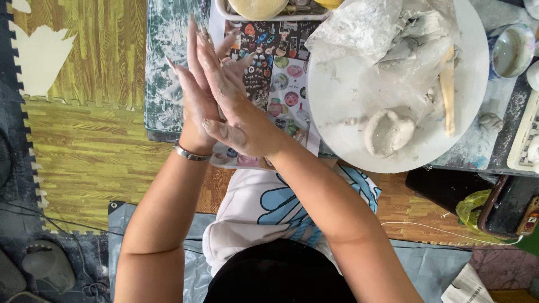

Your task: The person sits at a table and uses a wooden stick to scrape and shape a small piece of grey clay. They then roll the clay between their palms to form a ball, repeatedly adding small bits of clay to the piece and continuing to roll and shape it by hand.

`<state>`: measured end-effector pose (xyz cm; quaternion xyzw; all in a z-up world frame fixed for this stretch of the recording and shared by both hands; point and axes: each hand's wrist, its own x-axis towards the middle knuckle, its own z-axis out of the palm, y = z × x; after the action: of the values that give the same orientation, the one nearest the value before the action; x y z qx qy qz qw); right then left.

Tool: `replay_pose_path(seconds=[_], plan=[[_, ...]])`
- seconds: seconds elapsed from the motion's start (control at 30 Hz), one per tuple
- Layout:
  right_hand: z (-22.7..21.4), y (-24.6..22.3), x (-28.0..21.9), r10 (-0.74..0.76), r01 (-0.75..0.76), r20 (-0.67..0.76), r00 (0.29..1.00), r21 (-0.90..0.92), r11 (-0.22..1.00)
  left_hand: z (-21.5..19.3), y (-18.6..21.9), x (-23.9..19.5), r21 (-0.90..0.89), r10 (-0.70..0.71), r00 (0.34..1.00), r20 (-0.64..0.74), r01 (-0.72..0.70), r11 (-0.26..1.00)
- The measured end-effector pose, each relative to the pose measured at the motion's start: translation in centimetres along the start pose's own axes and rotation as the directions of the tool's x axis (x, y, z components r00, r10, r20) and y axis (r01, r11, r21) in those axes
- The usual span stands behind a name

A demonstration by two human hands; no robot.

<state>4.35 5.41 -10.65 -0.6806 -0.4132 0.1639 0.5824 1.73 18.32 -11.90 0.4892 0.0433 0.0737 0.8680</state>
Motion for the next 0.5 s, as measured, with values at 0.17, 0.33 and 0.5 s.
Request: replay_pose_path(seconds=[0.17,0.33,0.5], plan=[[-0.7,-1.8,0.3,-0.023,0.034,-0.055,0.998,0.209,0.977,0.7,0.7,1.6,0.360,0.205,0.979,0.022,-0.199,0.912],[-1.3,-2.5,-0.2,-0.038,0.045,-0.067,0.997,0.107,0.993,2.4,0.4,1.6,0.519,0.346,0.938,-0.006,-0.293,0.803],[-1.9,-3.2,-2.1,-0.098,0.100,-0.048,0.994,0.044,0.994,4.9,0.7,-0.8,0.550,0.366,0.930,-0.014,-0.299,0.780]])
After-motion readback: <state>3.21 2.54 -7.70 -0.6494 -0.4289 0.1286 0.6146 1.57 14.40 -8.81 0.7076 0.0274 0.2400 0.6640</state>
